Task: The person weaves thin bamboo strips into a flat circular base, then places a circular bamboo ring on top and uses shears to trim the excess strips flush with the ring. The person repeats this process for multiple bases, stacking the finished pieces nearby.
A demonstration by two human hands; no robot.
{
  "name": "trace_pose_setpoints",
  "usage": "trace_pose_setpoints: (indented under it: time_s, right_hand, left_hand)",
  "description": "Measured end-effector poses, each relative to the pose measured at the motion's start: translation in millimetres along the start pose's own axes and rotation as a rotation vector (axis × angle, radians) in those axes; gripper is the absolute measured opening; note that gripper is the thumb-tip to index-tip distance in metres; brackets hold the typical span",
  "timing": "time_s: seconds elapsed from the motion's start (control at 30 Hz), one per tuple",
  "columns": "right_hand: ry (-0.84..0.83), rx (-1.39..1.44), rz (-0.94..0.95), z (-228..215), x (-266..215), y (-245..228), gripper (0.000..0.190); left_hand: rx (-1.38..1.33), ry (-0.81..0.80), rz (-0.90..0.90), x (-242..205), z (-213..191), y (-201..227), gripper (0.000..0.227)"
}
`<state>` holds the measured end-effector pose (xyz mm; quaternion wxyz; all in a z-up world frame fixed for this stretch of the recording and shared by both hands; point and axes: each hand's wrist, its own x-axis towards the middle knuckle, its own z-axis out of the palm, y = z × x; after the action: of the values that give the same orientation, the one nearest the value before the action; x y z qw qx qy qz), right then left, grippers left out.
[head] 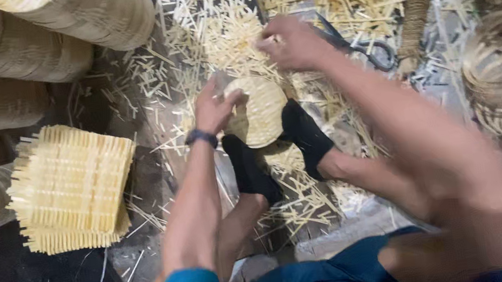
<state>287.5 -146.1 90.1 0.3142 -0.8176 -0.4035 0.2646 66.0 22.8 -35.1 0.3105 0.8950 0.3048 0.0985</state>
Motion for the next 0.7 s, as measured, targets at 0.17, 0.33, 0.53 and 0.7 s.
trace_pose_setpoints:
  time_s: [0.17, 0.33, 0.53, 0.7]
  right_hand:
    - [-0.162, -0.705, -0.068, -145, -82, 74, 0.04]
    - [-0.022, -0.393, 0.237, -99, -166, 162, 0.032]
    - [0.375, -0.536, 0.332, 37, -167, 260, 0.045]
    - [0.246, -0.307, 0.578, 64, -153, 268, 0.051]
  left_hand:
    - [-0.212, -0.128, 0.148, 14, -15, 56, 0.046]
    - [0.103, -0.043, 0.494, -52, -39, 111, 0.023]
    - [0.281, -0.153, 0.351, -104, -28, 117, 0.049]
    - [0.222, -0.014, 0.158, -88, -3, 82, 0.089]
